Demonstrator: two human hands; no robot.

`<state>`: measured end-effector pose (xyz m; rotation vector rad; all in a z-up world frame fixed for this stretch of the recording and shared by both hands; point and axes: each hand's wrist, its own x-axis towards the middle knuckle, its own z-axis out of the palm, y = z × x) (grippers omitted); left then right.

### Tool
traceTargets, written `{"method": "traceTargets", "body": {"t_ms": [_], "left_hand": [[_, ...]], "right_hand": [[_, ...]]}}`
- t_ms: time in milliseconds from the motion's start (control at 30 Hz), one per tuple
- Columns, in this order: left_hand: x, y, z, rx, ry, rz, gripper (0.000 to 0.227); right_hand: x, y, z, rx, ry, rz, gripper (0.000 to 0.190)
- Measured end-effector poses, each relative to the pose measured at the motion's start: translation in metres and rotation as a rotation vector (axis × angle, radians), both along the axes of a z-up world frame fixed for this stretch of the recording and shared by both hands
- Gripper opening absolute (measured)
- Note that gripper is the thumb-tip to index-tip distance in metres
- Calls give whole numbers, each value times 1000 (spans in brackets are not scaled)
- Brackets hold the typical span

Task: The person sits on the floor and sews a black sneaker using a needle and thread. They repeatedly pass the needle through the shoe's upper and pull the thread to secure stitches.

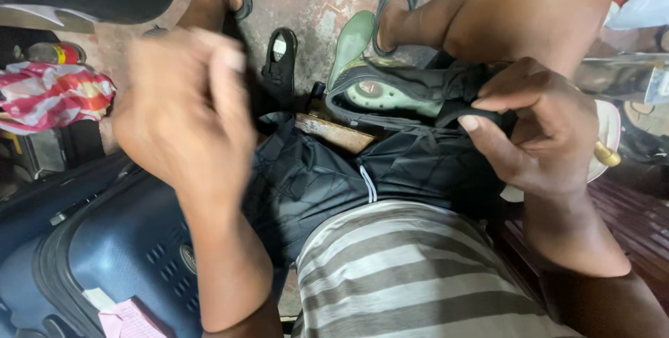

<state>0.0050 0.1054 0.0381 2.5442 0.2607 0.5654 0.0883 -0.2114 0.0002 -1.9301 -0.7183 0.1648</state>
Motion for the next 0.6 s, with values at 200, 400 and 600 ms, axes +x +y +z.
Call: {"method": "traceTargets", "body": {"t_ms": [200,400,600], "left_hand": [[-2,-61,3,-147,176,-475,18],[-9,-61,-18,-51,477,-459,12],[-20,-40,-28,-455,420,-502,11]], "right_hand": [[-1,2,2,74,26,-5,21],[4,-4,2,-12,-103,65,22],[7,6,6,12,-63,170,22]]}}
